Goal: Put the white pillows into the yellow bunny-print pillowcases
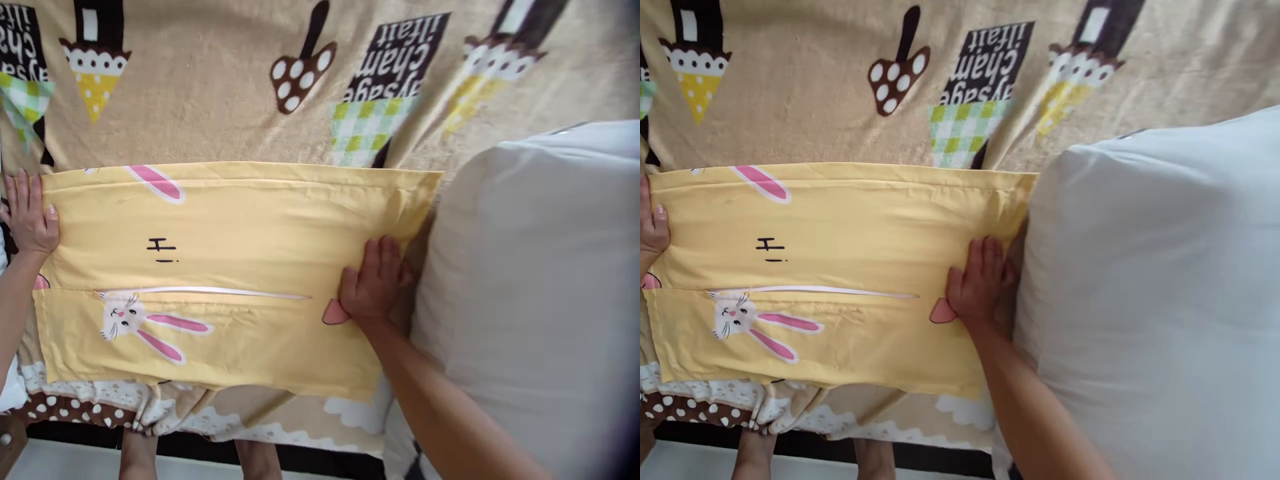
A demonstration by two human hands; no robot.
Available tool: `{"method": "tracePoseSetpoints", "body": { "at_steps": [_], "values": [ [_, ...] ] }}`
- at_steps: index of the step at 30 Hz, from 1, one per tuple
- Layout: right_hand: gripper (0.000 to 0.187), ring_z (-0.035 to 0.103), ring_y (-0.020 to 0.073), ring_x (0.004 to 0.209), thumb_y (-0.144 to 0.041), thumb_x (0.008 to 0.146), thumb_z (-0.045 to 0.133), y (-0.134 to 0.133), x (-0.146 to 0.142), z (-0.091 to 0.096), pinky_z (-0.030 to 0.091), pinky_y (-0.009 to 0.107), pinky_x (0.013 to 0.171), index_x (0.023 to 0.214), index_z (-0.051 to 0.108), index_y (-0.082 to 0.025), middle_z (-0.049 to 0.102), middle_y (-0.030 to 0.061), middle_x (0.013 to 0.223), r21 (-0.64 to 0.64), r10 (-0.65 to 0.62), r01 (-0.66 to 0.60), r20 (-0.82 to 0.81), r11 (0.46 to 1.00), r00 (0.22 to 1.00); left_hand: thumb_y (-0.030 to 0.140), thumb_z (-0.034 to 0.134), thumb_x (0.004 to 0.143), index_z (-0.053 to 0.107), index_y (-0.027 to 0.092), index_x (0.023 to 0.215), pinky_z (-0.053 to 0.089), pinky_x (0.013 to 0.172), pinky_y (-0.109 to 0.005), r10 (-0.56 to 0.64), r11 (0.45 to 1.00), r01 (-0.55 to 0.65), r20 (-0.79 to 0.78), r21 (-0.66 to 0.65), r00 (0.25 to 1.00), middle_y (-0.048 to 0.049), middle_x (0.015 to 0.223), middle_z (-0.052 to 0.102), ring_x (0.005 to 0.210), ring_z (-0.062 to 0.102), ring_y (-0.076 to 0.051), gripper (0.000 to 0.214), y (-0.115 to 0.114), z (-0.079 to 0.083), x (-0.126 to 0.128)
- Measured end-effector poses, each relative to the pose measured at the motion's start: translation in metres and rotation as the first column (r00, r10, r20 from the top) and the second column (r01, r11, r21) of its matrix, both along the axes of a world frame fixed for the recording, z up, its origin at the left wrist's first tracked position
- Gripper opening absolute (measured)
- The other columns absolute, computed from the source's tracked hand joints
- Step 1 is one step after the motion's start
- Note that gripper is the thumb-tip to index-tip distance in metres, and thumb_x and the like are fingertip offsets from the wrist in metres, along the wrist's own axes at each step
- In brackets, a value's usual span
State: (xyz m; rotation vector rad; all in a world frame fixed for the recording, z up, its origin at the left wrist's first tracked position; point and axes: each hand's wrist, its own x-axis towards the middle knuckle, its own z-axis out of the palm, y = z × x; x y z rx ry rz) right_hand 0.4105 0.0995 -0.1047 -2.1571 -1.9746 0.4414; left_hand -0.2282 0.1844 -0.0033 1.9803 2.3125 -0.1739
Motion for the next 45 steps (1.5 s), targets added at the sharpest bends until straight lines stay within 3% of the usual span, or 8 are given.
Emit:
{"method": "tracePoseSetpoints", "body": {
  "at_steps": [6, 11, 20, 25, 30, 39, 42, 45],
  "values": [
    [0.056, 0.035, 0.0312, 0.142, -0.046, 0.096, 0.028, 0.021, -0.099, 0.046, 0.018, 0.065, 0.111, 0.145, 0.043, -0.023, 0.040, 0.0136, 0.152, -0.003, -0.170, 0.169, -0.011, 0.986, 0.985, 0.048, 0.024, 0.093, 0.026, 0.010, 0.152, 0.003, 0.112, -0.062, 0.179, 0.957, -0.225, 0.236, 0.183, 0.955, -0.0169, 0.160, 0.020, 0.150, 0.012, -0.028, 0.070, -0.003, 0.016, 0.073],
    [0.056, 0.025, 0.0197, 0.147, -0.038, 0.098, 0.034, 0.035, -0.215, 0.057, 0.017, 0.045, 0.118, 0.152, 0.031, -0.024, 0.030, 0.0086, 0.158, -0.017, 0.413, -0.418, -0.110, 0.908, 0.904, 0.046, 0.030, 0.095, 0.035, 0.029, 0.150, 0.004, 0.122, -0.046, -0.220, 0.970, 0.242, 0.392, -0.008, 0.893, -0.0023, 0.159, 0.027, 0.149, 0.018, -0.018, 0.058, -0.037, -0.004, 0.180],
    [0.066, 0.024, 0.0292, 0.147, -0.049, 0.097, 0.024, 0.062, -0.028, 0.026, 0.018, 0.053, 0.116, 0.152, 0.030, -0.013, 0.031, 0.0153, 0.157, -0.010, 0.016, -0.016, 0.016, 1.000, 1.000, 0.057, 0.029, 0.094, 0.030, 0.012, 0.150, 0.005, 0.117, -0.056, 0.057, 0.995, -0.069, 0.166, 0.068, 0.984, -0.0134, 0.161, 0.018, 0.149, 0.013, -0.031, 0.073, -0.070, -0.001, 0.015],
    [0.053, 0.033, 0.0296, 0.143, -0.040, 0.100, 0.027, 0.010, -0.109, 0.060, 0.018, 0.057, 0.117, 0.151, 0.032, -0.026, 0.036, 0.0084, 0.155, 0.110, -0.039, 0.049, -0.091, 0.993, 0.995, 0.046, 0.028, 0.097, 0.018, 0.020, 0.155, 0.001, 0.121, -0.056, 0.045, 0.992, -0.070, 0.222, 0.104, 0.974, -0.0102, 0.162, 0.013, 0.150, 0.010, -0.026, 0.064, -0.123, 0.019, 0.116],
    [0.064, 0.044, 0.0209, 0.137, -0.023, 0.093, 0.042, -0.113, -0.250, 0.071, 0.026, 0.042, 0.117, 0.154, 0.023, -0.027, 0.050, 0.0072, 0.146, 0.147, 0.446, -0.422, -0.255, 0.895, 0.858, 0.037, 0.036, 0.096, 0.002, 0.034, 0.155, 0.011, 0.123, -0.055, -0.053, 0.998, 0.063, 0.254, -0.031, 0.966, -0.0050, 0.160, 0.020, 0.150, 0.013, -0.021, 0.068, -0.238, -0.020, 0.233],
    [0.063, 0.052, 0.0341, 0.128, -0.032, 0.092, 0.042, -0.224, -0.015, 0.039, 0.035, 0.054, 0.104, 0.152, 0.030, -0.020, 0.051, 0.0192, 0.142, -0.024, 0.000, 0.004, 0.166, 1.000, 0.986, 0.044, 0.036, 0.094, 0.015, 0.016, 0.156, 0.018, 0.114, -0.067, 0.462, 0.884, -0.462, 0.029, 0.062, 0.887, -0.0215, 0.160, 0.013, 0.148, 0.014, -0.039, 0.071, -0.355, 0.017, 0.075],
    [0.049, 0.058, 0.0308, 0.119, -0.027, 0.091, 0.046, -0.201, -0.028, 0.059, 0.038, 0.047, 0.098, 0.139, 0.049, -0.019, 0.059, 0.0176, 0.132, 0.078, 0.035, -0.045, 0.115, 0.996, 0.993, 0.041, 0.039, 0.095, 0.011, 0.010, 0.156, 0.018, 0.118, -0.060, 0.476, 0.852, -0.490, 0.117, 0.186, 0.872, -0.0229, 0.160, 0.014, 0.149, 0.014, -0.036, 0.074, -0.330, 0.029, 0.099],
    [0.035, 0.060, 0.0247, 0.107, -0.020, 0.088, 0.052, -0.150, -0.114, 0.077, 0.039, 0.038, 0.092, 0.121, 0.060, -0.023, 0.065, 0.0119, 0.116, 0.242, 0.119, -0.090, -0.108, 0.966, 0.987, 0.030, 0.051, 0.091, 0.027, 0.019, 0.153, 0.025, 0.118, -0.050, 0.093, 0.963, -0.159, 0.286, 0.219, 0.954, -0.0156, 0.156, 0.033, 0.145, 0.030, -0.029, 0.067, -0.276, 0.024, 0.172]
  ]
}}
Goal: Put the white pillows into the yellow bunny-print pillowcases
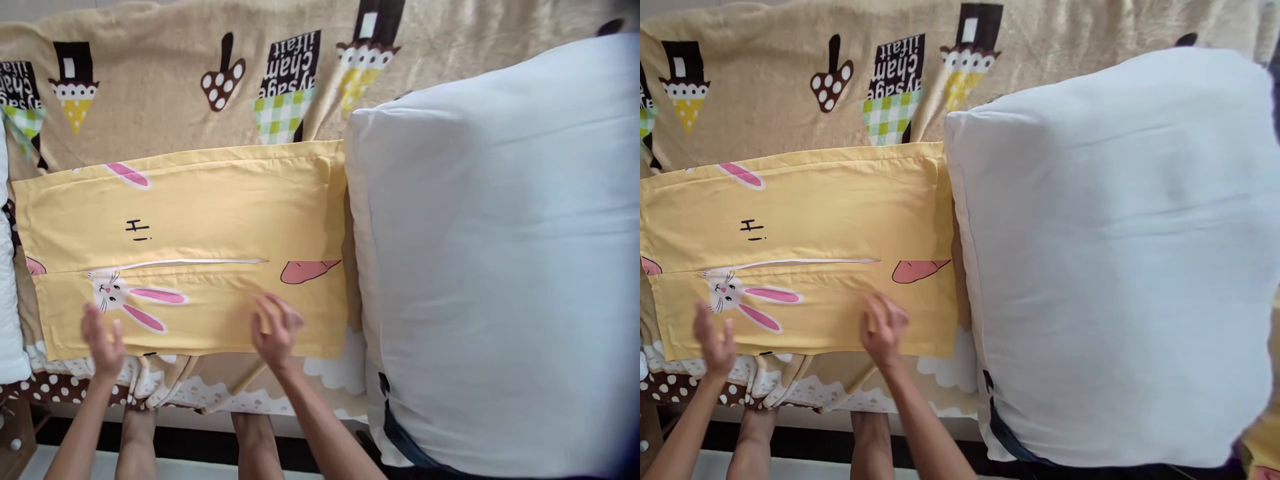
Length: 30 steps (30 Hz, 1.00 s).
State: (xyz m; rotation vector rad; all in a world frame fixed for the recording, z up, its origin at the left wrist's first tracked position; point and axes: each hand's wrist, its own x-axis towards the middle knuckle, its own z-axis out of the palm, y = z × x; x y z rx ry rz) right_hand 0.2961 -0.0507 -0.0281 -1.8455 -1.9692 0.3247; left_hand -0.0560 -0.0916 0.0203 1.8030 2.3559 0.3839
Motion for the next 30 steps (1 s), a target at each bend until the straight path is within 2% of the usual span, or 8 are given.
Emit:
{"method": "tracePoseSetpoints", "body": {
  "at_steps": [3, 6, 11, 14, 19, 23, 27, 30],
  "values": [
    [0.030, 0.058, 0.0205, 0.100, -0.015, 0.088, 0.050, 0.052, -0.096, 0.006, 0.037, 0.035, 0.088, 0.115, 0.062, -0.019, 0.066, 0.0096, 0.106, -0.003, 0.183, -0.188, -0.219, 0.982, 0.958, 0.019, 0.047, 0.091, 0.056, 0.017, 0.130, 0.039, 0.106, -0.041, -0.264, 0.964, 0.259, 0.123, 0.060, 0.957, -0.0155, 0.128, 0.059, 0.125, 0.052, -0.025, 0.040, 0.061, -0.021, 0.070],
    [0.021, 0.054, 0.0198, 0.091, -0.015, 0.090, 0.046, 0.083, -0.144, 0.005, 0.035, 0.035, 0.084, 0.096, 0.066, -0.017, 0.067, 0.0083, 0.097, -0.137, 0.186, -0.231, -0.281, 0.963, 0.942, 0.017, 0.038, 0.094, 0.063, 0.014, 0.112, 0.043, 0.091, -0.038, -0.199, 0.980, 0.193, 0.137, 0.056, 0.970, -0.0135, 0.103, 0.065, 0.099, 0.058, -0.023, 0.031, 0.097, -0.040, 0.101],
    [0.018, 0.049, 0.0202, 0.076, -0.020, 0.085, 0.049, 0.092, -0.134, 0.014, 0.033, 0.034, 0.073, 0.072, 0.062, -0.018, 0.062, 0.0061, 0.073, -0.329, 0.369, -0.454, -0.288, 0.828, 0.883, 0.028, 0.038, 0.096, 0.061, 0.011, 0.103, 0.039, 0.076, -0.036, -0.249, 0.965, 0.254, 0.082, -0.057, 0.965, -0.0127, 0.088, 0.063, 0.083, 0.051, -0.025, 0.029, 0.090, -0.034, 0.094],
    [0.018, 0.050, 0.0193, 0.071, -0.013, 0.083, 0.045, 0.107, -0.136, 0.025, 0.033, 0.032, 0.068, 0.077, 0.061, -0.019, 0.062, 0.0050, 0.071, -0.477, 0.362, -0.473, -0.311, 0.741, 0.879, 0.028, 0.040, 0.095, 0.063, 0.014, 0.090, 0.034, 0.070, -0.035, -0.311, 0.938, 0.310, 0.017, -0.154, 0.950, -0.0106, 0.079, 0.062, 0.077, 0.051, -0.025, 0.028, 0.080, -0.021, 0.094],
    [0.037, 0.056, 0.0239, 0.097, -0.007, 0.079, 0.040, 0.162, -0.164, 0.039, 0.041, 0.033, 0.082, 0.111, 0.058, -0.013, 0.064, 0.0134, 0.108, -0.495, 0.202, -0.356, -0.338, 0.793, 0.919, 0.024, 0.043, 0.094, 0.062, 0.017, 0.074, 0.031, 0.072, -0.035, -0.321, 0.885, 0.290, -0.025, -0.365, 0.947, -0.0070, 0.073, 0.063, 0.077, 0.055, -0.022, 0.028, 0.074, -0.008, 0.105],
    [0.051, 0.048, 0.0266, 0.122, -0.006, 0.080, 0.038, 0.187, -0.176, 0.045, 0.034, 0.039, 0.103, 0.129, 0.051, -0.010, 0.055, 0.0155, 0.134, -0.364, 0.228, -0.369, -0.376, 0.855, 0.898, 0.023, 0.043, 0.093, 0.063, 0.017, 0.068, 0.032, 0.073, -0.036, -0.298, 0.783, 0.246, 0.002, -0.571, 0.955, -0.0074, 0.069, 0.065, 0.078, 0.060, -0.023, 0.033, 0.066, -0.001, 0.110],
    [0.058, 0.037, 0.0284, 0.137, -0.008, 0.081, 0.041, 0.175, -0.176, 0.036, 0.029, 0.045, 0.111, 0.139, 0.044, -0.009, 0.043, 0.0156, 0.149, -0.311, 0.197, -0.335, -0.402, 0.889, 0.894, 0.019, 0.043, 0.090, 0.066, 0.015, 0.068, 0.037, 0.074, -0.038, -0.282, 0.663, 0.218, 0.031, -0.716, 0.959, -0.0108, 0.069, 0.068, 0.075, 0.063, -0.025, 0.032, 0.066, 0.007, 0.115],
    [0.050, 0.041, 0.0269, 0.137, -0.011, 0.082, 0.043, 0.146, -0.167, 0.022, 0.037, 0.045, 0.108, 0.132, 0.052, -0.010, 0.045, 0.0171, 0.148, -0.350, 0.126, -0.331, -0.496, 0.876, 0.859, 0.017, 0.045, 0.088, 0.067, 0.014, 0.081, 0.041, 0.077, -0.038, -0.255, 0.710, 0.260, 0.105, -0.654, 0.961, -0.0132, 0.082, 0.070, 0.083, 0.065, -0.027, 0.024, 0.075, 0.011, 0.111]
  ]
}}
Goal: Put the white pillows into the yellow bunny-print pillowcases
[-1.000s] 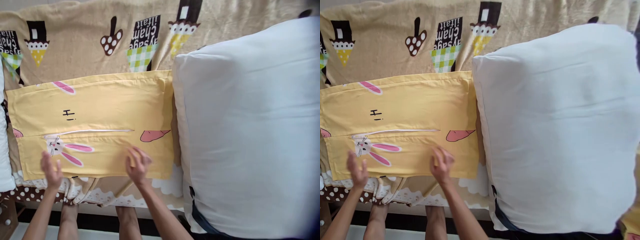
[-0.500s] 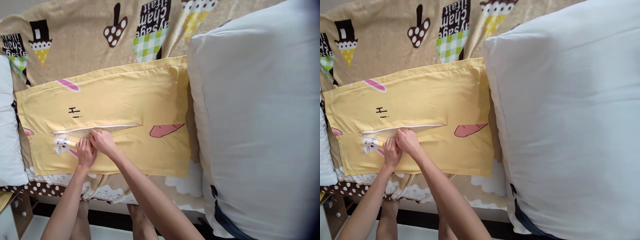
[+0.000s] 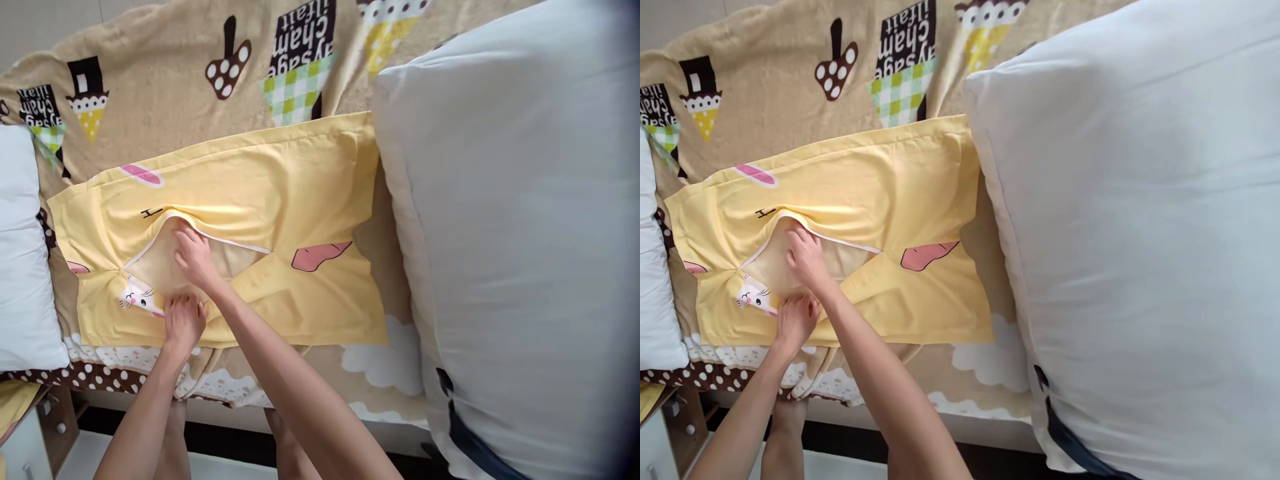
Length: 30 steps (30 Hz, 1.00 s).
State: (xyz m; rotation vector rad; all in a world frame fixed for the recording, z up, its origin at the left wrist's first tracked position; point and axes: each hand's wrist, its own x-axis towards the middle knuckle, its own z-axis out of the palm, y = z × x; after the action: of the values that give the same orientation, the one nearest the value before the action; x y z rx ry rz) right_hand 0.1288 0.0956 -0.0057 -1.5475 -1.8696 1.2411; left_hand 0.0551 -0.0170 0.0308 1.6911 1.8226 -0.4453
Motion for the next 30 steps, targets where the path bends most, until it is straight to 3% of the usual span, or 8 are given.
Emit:
{"method": "tracePoseSetpoints", "body": {
  "at_steps": [4, 9, 12, 15, 18, 22, 27, 30],
  "values": [
    [0.046, 0.049, 0.0233, 0.132, -0.008, 0.087, 0.038, -0.065, 0.036, -0.005, 0.042, 0.045, 0.107, 0.128, 0.057, -0.015, 0.056, 0.0139, 0.138, 0.144, 0.043, -0.033, -0.062, 0.989, 0.997, 0.017, 0.046, 0.087, 0.062, 0.018, 0.094, 0.047, 0.079, -0.034, 0.302, 0.939, -0.339, 0.319, 0.065, 0.898, -0.0098, 0.092, 0.069, 0.087, 0.064, -0.022, 0.017, 0.020, -0.004, -0.016],
    [0.053, 0.058, 0.0247, 0.123, -0.010, 0.088, 0.046, -0.146, 0.152, 0.018, 0.051, 0.045, 0.097, 0.137, 0.051, -0.028, 0.064, 0.0112, 0.128, 0.363, -0.071, 0.021, 0.125, 0.931, 0.990, 0.024, 0.048, 0.088, 0.052, 0.018, 0.109, 0.048, 0.061, -0.023, 0.699, 0.665, -0.694, 0.556, -0.275, 0.449, -0.0020, 0.082, 0.067, 0.063, 0.064, -0.012, 0.023, 0.062, -0.021, -0.025],
    [0.070, 0.047, 0.0422, 0.131, -0.033, 0.084, 0.064, -0.164, 0.247, 0.033, 0.040, 0.065, 0.094, 0.149, 0.039, -0.024, 0.051, 0.0252, 0.140, 0.512, -0.507, 0.215, 0.542, 0.832, 0.670, 0.026, 0.048, 0.088, 0.050, 0.015, 0.112, 0.046, 0.054, -0.021, 0.750, 0.604, -0.731, 0.536, -0.318, 0.387, -0.0011, 0.077, 0.065, 0.055, 0.062, -0.011, 0.026, 0.081, -0.031, -0.024],
    [0.092, 0.023, 0.0532, 0.140, -0.050, 0.077, 0.068, -0.160, 0.321, 0.046, 0.024, 0.075, 0.090, 0.154, 0.028, -0.017, 0.025, 0.0316, 0.153, 0.430, -0.495, 0.246, 0.729, 0.869, 0.472, 0.024, 0.053, 0.085, 0.050, 0.015, 0.115, 0.050, 0.062, -0.024, 0.738, 0.625, -0.722, 0.526, -0.297, 0.422, -0.0023, 0.080, 0.066, 0.061, 0.064, -0.012, 0.031, 0.080, -0.029, -0.021],
    [0.074, 0.033, 0.0495, 0.137, -0.041, 0.079, 0.062, -0.144, 0.352, 0.057, 0.029, 0.068, 0.084, 0.148, 0.042, -0.020, 0.037, 0.0307, 0.148, 0.374, -0.466, 0.279, 0.749, 0.884, 0.471, 0.026, 0.058, 0.083, 0.054, 0.016, 0.116, 0.050, 0.089, -0.033, 0.618, 0.718, -0.687, 0.553, -0.110, 0.558, -0.0109, 0.106, 0.067, 0.097, 0.066, -0.018, 0.036, 0.056, -0.005, -0.021],
    [0.029, 0.065, 0.0388, 0.083, -0.028, 0.079, 0.049, -0.115, 0.359, 0.085, 0.028, 0.050, 0.059, 0.098, 0.071, -0.023, 0.064, 0.0312, 0.085, 0.390, -0.541, 0.378, 0.670, 0.839, 0.508, 0.041, 0.053, 0.084, 0.060, 0.016, 0.109, 0.044, 0.102, -0.042, 0.558, 0.741, -0.670, 0.520, 0.039, 0.647, -0.0165, 0.118, 0.065, 0.117, 0.059, -0.025, 0.036, -0.006, 0.054, -0.037],
    [0.023, 0.023, 0.0130, 0.036, -0.025, 0.069, 0.047, -0.069, 0.380, 0.161, 0.018, 0.044, 0.055, 0.048, 0.041, -0.031, 0.041, 0.0043, 0.044, 0.358, -0.584, 0.464, 0.545, 0.811, 0.601, 0.069, 0.050, 0.069, 0.062, 0.027, 0.098, 0.052, 0.089, -0.043, 0.713, 0.667, -0.723, 0.435, -0.179, 0.550, -0.0059, 0.087, 0.071, 0.094, 0.069, -0.030, 0.052, -0.095, 0.111, -0.077],
    [0.025, 0.025, 0.0136, 0.037, -0.023, 0.070, 0.051, -0.072, 0.393, 0.220, 0.020, 0.045, 0.057, 0.047, 0.049, -0.032, 0.044, 0.0043, 0.044, 0.448, -0.677, 0.518, 0.357, 0.728, 0.643, 0.072, 0.049, 0.057, 0.061, 0.036, 0.091, 0.054, 0.081, -0.046, 0.801, 0.590, -0.741, 0.344, -0.319, 0.490, -0.0016, 0.080, 0.069, 0.088, 0.070, -0.033, 0.052, -0.128, 0.119, -0.083]
  ]
}}
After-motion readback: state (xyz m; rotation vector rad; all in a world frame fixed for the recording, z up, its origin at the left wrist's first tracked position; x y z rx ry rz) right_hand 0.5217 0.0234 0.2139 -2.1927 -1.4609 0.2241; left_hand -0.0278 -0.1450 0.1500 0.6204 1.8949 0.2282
